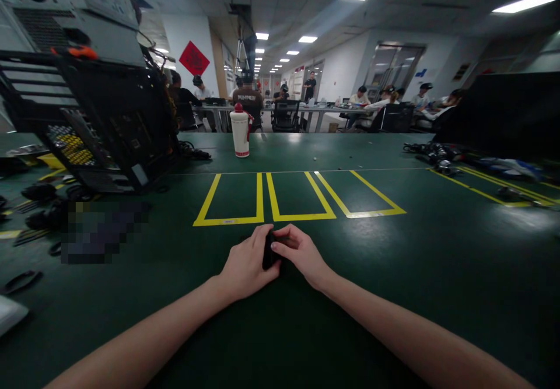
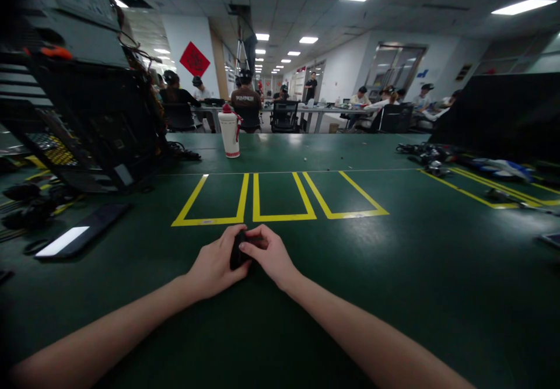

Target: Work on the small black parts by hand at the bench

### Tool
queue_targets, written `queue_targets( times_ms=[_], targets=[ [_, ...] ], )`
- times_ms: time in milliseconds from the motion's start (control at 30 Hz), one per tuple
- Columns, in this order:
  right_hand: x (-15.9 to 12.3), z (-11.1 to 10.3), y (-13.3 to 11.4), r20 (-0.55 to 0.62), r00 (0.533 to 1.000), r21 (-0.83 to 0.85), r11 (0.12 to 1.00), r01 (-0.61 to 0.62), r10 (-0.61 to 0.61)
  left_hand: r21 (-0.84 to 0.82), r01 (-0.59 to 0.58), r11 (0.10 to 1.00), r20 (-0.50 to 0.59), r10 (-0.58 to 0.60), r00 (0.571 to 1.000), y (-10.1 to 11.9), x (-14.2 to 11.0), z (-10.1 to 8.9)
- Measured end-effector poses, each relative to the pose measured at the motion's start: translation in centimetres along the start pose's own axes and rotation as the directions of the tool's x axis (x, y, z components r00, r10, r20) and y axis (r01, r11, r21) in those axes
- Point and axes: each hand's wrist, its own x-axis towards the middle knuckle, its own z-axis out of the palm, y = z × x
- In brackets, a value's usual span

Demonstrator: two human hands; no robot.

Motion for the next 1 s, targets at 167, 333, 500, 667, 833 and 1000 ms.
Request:
queue_targets(
  times_ms=[167, 333, 500, 667, 833, 1000],
  targets=[
    [0.0, -0.1, 0.3, 0.004, 1.000, 0.058, 0.998, -0.019, 0.019, 0.032, -0.120, 0.992, 0.015, 0.120, 0.993, -0.8, -0.4, -0.2],
    [0.3, -0.5, 0.1, 0.075, 0.995, 0.098, 0.993, -0.065, 0.058, 0.055, -0.148, 0.988, 0.049, 0.145, 0.988, -1.6, 0.1, -0.1],
    [0.2, -0.7, -0.2, 0.071, 0.993, 0.071, 0.993, -0.099, 0.094, 0.040, -0.151, 0.988, 0.107, 0.146, 0.983, -1.7, 0.4, -0.7],
    [0.2, -0.7, -0.2, 0.059, 0.996, 0.068, 0.995, -0.072, 0.068, 0.136, -0.204, 0.969, 0.070, 0.196, 0.978, -1.8, 0.6, -0.7],
    [0.7, -0.7, 0.1, 0.052, 0.998, 0.065, 0.997, -0.028, 0.024, 0.139, -0.220, 0.966, 0.030, 0.218, 0.975, -1.7, 0.6, -0.6],
    [1.0, -0.9, 0.3, 0.068, 0.998, 0.075, 0.997, -0.024, 0.019, 0.015, -0.218, 0.976, -0.011, 0.218, 0.976, -2.2, 0.7, -0.3]
  ],
)
